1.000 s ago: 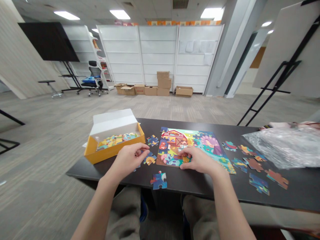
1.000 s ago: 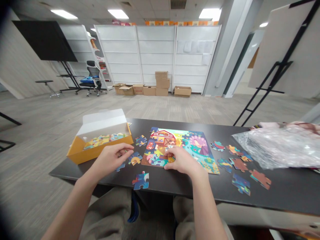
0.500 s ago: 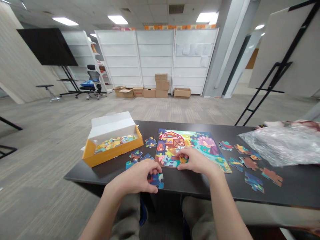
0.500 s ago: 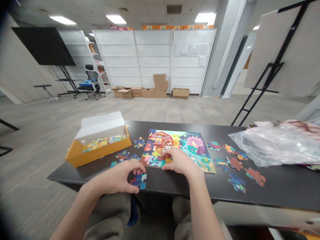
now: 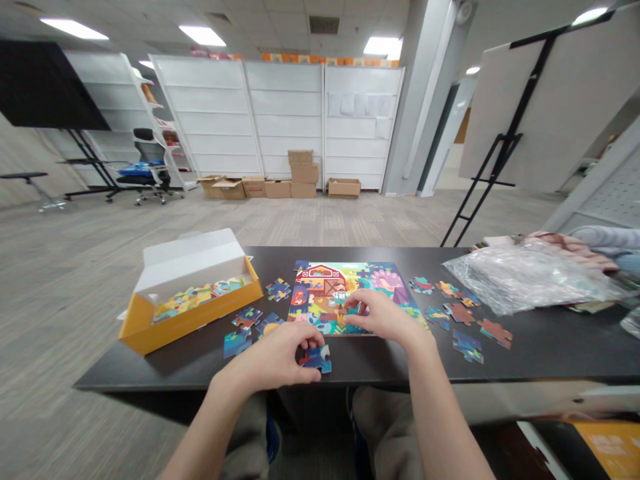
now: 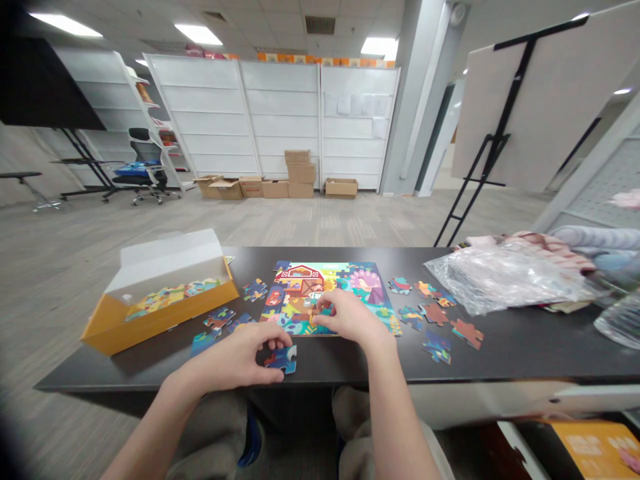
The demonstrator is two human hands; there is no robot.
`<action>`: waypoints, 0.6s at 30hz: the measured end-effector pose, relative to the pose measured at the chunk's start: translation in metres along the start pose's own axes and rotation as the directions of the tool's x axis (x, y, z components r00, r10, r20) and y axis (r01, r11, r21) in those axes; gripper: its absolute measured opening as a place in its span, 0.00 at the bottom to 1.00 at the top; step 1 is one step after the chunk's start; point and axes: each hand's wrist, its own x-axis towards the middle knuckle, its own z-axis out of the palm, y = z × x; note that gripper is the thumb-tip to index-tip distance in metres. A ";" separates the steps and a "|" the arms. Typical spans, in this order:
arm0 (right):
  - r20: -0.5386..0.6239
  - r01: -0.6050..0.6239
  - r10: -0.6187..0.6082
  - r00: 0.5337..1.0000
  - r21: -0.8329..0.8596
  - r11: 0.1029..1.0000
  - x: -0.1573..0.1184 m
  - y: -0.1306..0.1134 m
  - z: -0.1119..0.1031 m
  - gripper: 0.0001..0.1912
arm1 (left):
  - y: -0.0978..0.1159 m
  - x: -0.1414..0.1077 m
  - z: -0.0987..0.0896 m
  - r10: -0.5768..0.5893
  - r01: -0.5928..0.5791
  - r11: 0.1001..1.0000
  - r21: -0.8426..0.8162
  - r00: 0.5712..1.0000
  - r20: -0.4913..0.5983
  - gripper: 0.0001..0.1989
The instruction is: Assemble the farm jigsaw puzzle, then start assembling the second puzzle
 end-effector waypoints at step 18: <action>-0.558 -0.755 0.592 0.581 -0.097 0.649 -0.116 0.148 -0.105 0.15 | -0.005 0.012 0.012 0.136 -0.118 0.985 0.125 0.980 -0.147 0.14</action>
